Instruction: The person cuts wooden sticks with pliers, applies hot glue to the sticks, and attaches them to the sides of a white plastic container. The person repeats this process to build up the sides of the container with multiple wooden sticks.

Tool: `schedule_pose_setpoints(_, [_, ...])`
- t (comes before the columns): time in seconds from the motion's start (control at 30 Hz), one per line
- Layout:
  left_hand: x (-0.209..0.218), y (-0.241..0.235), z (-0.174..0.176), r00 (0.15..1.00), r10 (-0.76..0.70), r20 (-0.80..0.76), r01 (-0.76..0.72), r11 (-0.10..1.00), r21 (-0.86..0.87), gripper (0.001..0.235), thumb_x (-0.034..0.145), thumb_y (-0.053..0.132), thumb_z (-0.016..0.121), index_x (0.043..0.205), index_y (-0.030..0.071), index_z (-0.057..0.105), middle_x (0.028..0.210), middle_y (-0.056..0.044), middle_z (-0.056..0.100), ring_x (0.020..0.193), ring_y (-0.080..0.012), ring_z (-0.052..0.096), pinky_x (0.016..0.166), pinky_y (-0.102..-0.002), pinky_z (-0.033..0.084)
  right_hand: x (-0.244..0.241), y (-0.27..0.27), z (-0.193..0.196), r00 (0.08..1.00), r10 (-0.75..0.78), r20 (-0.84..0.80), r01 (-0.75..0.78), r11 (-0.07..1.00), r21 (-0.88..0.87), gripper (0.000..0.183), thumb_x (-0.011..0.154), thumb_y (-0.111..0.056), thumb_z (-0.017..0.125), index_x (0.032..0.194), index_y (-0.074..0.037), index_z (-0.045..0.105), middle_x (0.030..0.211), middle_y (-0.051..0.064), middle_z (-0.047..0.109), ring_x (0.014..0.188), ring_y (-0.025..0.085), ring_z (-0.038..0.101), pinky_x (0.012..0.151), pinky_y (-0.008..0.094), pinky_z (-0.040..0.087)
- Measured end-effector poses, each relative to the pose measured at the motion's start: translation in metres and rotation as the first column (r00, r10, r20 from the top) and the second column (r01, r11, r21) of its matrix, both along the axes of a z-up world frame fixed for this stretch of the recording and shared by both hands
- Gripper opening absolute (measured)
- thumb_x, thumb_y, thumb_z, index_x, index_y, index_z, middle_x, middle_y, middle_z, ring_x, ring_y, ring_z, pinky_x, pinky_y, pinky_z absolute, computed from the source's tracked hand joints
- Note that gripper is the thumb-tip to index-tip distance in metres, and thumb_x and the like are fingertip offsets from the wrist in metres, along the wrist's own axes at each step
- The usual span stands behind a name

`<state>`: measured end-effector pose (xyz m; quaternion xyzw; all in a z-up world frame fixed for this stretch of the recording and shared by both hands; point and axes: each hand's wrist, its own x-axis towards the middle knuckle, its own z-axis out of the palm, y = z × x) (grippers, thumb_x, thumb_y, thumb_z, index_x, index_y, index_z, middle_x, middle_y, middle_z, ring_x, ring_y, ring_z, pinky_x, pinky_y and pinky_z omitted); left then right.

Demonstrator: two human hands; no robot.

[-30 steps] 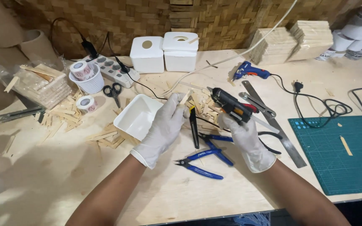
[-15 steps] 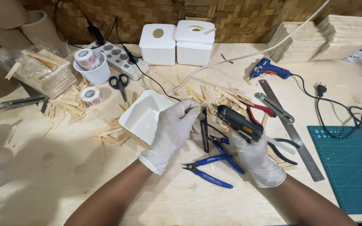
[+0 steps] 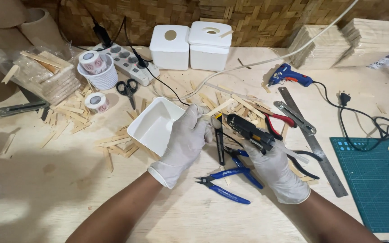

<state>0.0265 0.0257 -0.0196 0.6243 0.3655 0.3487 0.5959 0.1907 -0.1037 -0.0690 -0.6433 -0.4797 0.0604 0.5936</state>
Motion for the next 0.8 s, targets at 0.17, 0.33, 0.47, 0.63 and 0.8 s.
schedule_pose_setpoints(0.17, [-0.002, 0.001, -0.006, 0.998, 0.0, -0.057, 0.003, 0.998, 0.055, 0.018, 0.092, 0.007, 0.051, 0.098, 0.012, 0.066, 0.048, -0.004, 0.06, 0.046, -0.0135, 0.055, 0.046, -0.025, 0.042, -0.004, 0.0, 0.001, 0.999, -0.003, -0.04, 0.003, 1.0, 0.002, 0.021, 0.081, -0.014, 0.089, 0.098, -0.007, 0.079, 0.086, 0.009, 0.078, 0.081, 0.014, 0.071, 0.081, 0.03, 0.058])
schedule_pose_setpoints(0.33, [-0.005, -0.003, 0.009, 0.999, -0.018, -0.044, 0.019, 1.0, 0.018, 0.018, 0.092, 0.004, 0.05, 0.096, 0.01, 0.066, 0.059, -0.006, 0.068, 0.048, -0.0117, 0.058, 0.047, -0.024, 0.043, -0.008, -0.001, 0.005, 0.999, -0.003, -0.032, 0.002, 0.999, -0.035, 0.02, 0.084, -0.015, 0.086, 0.101, -0.007, 0.079, 0.086, 0.01, 0.078, 0.081, 0.016, 0.072, 0.08, 0.034, 0.058])
schedule_pose_setpoints(0.47, [-0.008, -0.005, 0.015, 0.996, -0.041, -0.079, 0.044, 0.998, 0.037, 0.02, 0.092, 0.004, 0.05, 0.1, 0.012, 0.067, 0.056, -0.005, 0.066, 0.045, -0.0128, 0.055, 0.047, -0.024, 0.043, -0.011, -0.001, 0.011, 0.999, 0.002, -0.036, -0.004, 0.999, -0.038, 0.022, 0.083, -0.014, 0.087, 0.102, -0.006, 0.079, 0.086, 0.01, 0.078, 0.081, 0.014, 0.07, 0.078, 0.033, 0.059])
schedule_pose_setpoints(0.63, [-0.004, -0.006, 0.009, 0.999, -0.044, -0.032, 0.044, 0.999, 0.022, 0.02, 0.093, 0.002, 0.048, 0.099, 0.009, 0.066, 0.07, -0.009, 0.074, 0.049, -0.0117, 0.062, 0.049, -0.023, 0.046, -0.006, -0.002, 0.011, 0.999, -0.001, -0.055, -0.001, 0.999, -0.039, 0.021, 0.085, -0.013, 0.085, 0.104, -0.007, 0.079, 0.088, 0.009, 0.079, 0.08, 0.013, 0.07, 0.078, 0.031, 0.059])
schedule_pose_setpoints(0.8, [-0.004, -0.006, 0.003, 0.998, -0.06, -0.012, 0.06, 0.998, 0.022, 0.019, 0.093, 0.001, 0.047, 0.097, 0.008, 0.064, 0.076, -0.01, 0.076, 0.048, -0.0112, 0.061, 0.049, -0.023, 0.046, -0.004, -0.003, 0.012, 1.0, -0.021, -0.019, 0.02, 0.998, -0.06, 0.019, 0.085, -0.015, 0.085, 0.103, -0.009, 0.08, 0.084, 0.01, 0.078, 0.076, 0.013, 0.069, 0.075, 0.032, 0.058])
